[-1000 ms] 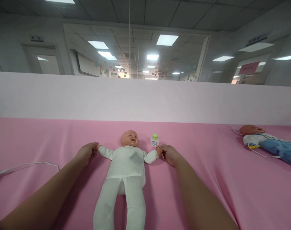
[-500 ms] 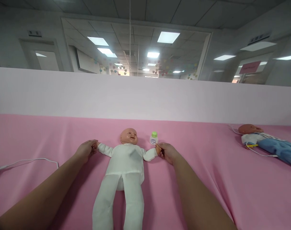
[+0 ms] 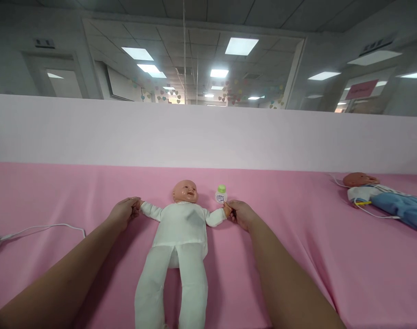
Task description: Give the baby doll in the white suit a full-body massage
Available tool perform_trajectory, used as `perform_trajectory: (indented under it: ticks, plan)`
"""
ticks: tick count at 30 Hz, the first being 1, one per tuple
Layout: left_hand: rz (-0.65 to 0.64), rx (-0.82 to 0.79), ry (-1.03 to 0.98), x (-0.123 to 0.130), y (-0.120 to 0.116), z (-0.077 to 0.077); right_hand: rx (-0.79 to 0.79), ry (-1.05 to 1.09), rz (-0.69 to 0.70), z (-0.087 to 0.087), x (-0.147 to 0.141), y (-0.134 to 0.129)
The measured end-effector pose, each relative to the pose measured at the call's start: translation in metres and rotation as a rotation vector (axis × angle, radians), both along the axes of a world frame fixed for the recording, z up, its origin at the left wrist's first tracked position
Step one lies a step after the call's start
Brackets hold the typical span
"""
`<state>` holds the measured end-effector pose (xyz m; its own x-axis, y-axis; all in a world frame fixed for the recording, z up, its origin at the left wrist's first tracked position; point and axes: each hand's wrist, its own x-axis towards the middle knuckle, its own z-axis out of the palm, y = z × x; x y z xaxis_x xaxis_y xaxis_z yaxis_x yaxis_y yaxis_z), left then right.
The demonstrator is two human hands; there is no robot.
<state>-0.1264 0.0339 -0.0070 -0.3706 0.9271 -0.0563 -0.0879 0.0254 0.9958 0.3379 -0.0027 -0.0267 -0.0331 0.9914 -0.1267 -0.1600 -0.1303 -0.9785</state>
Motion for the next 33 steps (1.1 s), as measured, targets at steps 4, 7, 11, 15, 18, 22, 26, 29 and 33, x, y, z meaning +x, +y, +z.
perform_trajectory:
  ticks: [4,7,11,15,18,22,26,29,33]
  plan:
    - [0.014,-0.006,0.008,0.001,-0.001,0.001,0.009,-0.002,-0.003,-0.001,0.000,0.000]
    - [0.023,-0.016,0.014,0.002,-0.001,0.002,0.013,0.003,-0.019,0.000,0.000,-0.002]
    - [0.032,-0.035,0.008,0.003,-0.002,0.005,0.002,0.030,0.002,0.003,0.000,-0.004]
    - [0.033,-0.035,-0.006,0.005,-0.005,0.007,-0.012,0.044,0.048,0.004,0.003,-0.004]
    - [0.029,-0.030,-0.018,0.006,-0.006,0.009,-0.018,0.065,0.064,0.005,0.007,-0.004]
    - [0.034,-0.051,-0.032,0.005,-0.006,0.010,-0.013,0.091,0.076,0.006,0.009,-0.004]
    - [0.033,-0.069,-0.050,0.005,-0.006,0.010,-0.020,0.089,0.089,0.007,0.008,-0.006]
    - [0.026,-0.073,-0.054,0.006,-0.006,0.010,-0.003,0.101,0.090,0.006,0.007,-0.008]
    - [0.022,-0.071,-0.049,0.006,-0.006,0.010,0.026,0.109,0.116,0.008,0.006,-0.010]
